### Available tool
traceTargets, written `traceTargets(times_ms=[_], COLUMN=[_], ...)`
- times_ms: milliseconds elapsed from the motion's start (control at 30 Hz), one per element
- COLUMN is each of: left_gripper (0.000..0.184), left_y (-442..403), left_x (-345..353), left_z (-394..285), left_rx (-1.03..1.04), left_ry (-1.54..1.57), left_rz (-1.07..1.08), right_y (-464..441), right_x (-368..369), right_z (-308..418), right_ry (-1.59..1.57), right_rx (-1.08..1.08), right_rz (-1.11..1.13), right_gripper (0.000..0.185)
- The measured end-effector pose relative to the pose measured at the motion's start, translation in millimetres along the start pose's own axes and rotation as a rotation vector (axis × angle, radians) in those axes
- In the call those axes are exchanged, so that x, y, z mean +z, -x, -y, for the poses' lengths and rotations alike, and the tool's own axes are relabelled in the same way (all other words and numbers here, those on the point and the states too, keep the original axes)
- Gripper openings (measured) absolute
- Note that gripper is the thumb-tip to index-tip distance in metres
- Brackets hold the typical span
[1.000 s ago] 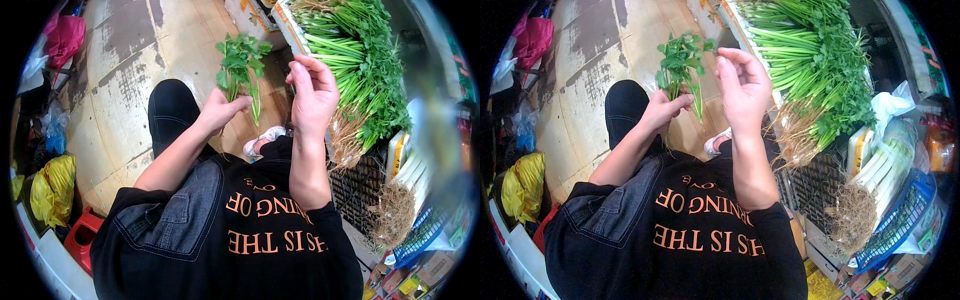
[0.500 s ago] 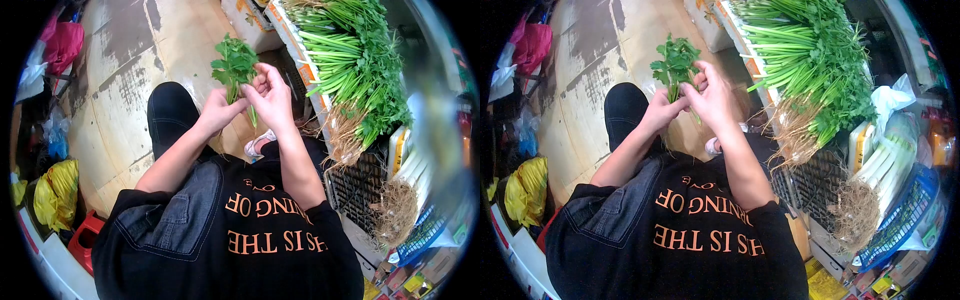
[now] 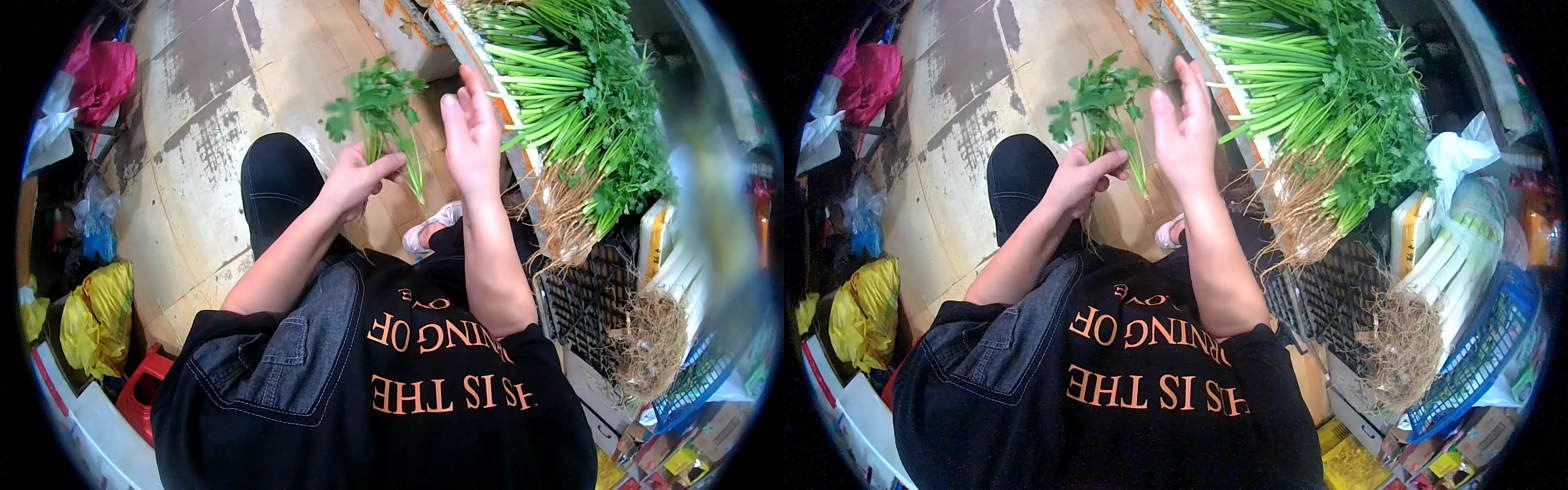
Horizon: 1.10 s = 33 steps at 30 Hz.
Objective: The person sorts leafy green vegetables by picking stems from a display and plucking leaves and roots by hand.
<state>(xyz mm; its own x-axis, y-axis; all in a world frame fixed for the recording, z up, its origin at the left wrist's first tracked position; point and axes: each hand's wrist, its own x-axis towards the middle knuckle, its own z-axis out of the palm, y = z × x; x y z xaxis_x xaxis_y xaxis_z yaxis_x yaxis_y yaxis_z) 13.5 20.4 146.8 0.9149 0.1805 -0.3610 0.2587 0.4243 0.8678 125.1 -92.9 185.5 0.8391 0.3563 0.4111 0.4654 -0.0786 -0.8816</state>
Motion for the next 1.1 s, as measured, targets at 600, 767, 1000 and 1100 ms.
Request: traceTargets(times_ms=[600,767,1000,1100], left_gripper=[0.029,0.035,0.040,0.045], left_y=[-3.4,-10.2,-8.5,-9.2], left_x=[-1.4,-8.2,5.3,10.6], left_z=[-3.7,6.0,5.6,9.5], left_rx=[-0.062,-0.032,0.045,0.104], left_ry=[0.342,0.586,0.421,0.300], left_rz=[-0.115,-0.099,-0.102,-0.084], right_y=[51.5,61.9,65.1,62.4], right_x=[-30.5,-24.0,-18.2,-17.4], right_z=[-2.1,-30.7,-9.1,-4.6], right_ry=[-0.728,-0.361,-0.859,-0.898], right_rx=[0.864,0.860,0.853,0.852], right_rz=[0.289,0.277,0.222,0.284], right_gripper=[0.022,0.019,0.029,0.037])
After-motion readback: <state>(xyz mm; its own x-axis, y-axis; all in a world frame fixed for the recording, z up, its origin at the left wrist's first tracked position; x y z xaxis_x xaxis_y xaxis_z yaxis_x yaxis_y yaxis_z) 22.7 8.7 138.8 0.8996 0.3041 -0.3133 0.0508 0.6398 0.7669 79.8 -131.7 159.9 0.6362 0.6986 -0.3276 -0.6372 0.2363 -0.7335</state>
